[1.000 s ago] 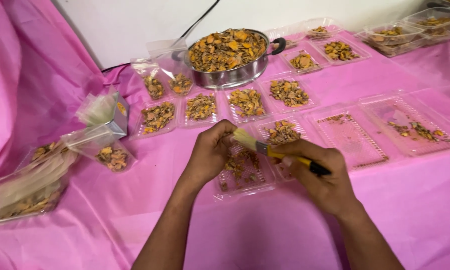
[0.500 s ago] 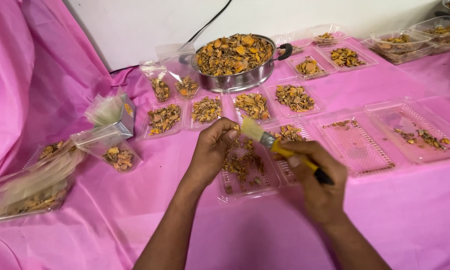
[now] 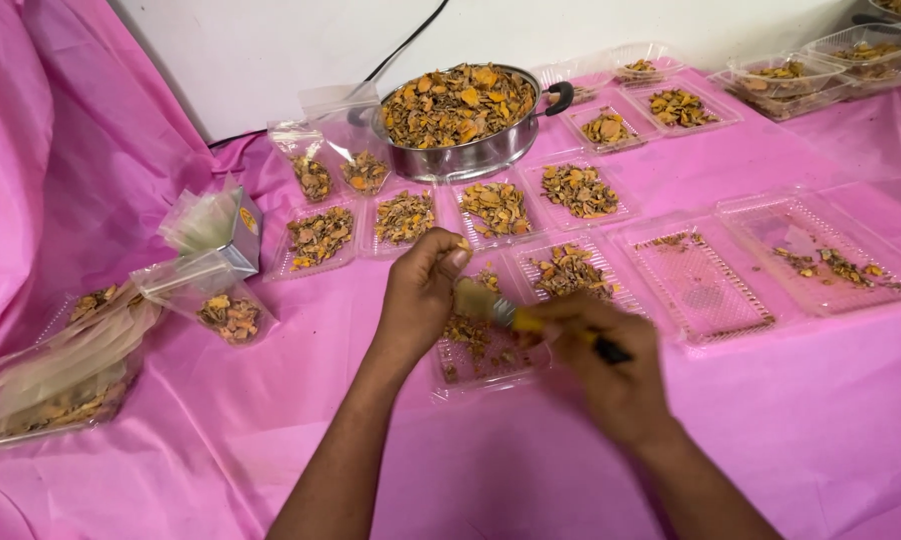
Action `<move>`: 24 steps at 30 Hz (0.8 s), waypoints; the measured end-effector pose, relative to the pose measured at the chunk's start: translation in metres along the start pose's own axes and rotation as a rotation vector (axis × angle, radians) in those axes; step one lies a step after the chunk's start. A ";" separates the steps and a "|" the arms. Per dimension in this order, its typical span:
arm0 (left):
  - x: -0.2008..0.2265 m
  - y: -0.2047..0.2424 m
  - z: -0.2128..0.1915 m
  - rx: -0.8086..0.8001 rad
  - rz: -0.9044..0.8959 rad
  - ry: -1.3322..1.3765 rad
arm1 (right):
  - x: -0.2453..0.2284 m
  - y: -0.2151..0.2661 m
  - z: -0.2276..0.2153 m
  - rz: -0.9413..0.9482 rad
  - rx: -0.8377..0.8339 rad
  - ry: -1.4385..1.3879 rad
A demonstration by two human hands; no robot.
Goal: Cleaning and sorting dried tea leaves in plastic containers using a small brush.
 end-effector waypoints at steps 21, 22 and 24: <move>0.046 -0.027 0.052 -0.441 -0.404 -0.280 | -0.020 -0.013 -0.083 -0.009 0.393 0.084; 0.031 -0.023 0.043 -0.447 -0.412 -0.279 | -0.020 -0.010 -0.082 0.000 0.396 0.084; 0.010 -0.023 0.022 -0.517 -0.270 -0.513 | -0.020 -0.014 -0.070 0.014 0.265 0.112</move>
Point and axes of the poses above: each hand's wrist, its own y-axis away from the middle knuckle, its own z-axis out of the palm, x = y × z, the point moved 6 cm from there along -y, towards the middle knuckle, and after that the axes turned 4 degrees about z, right-handed, at the moved point
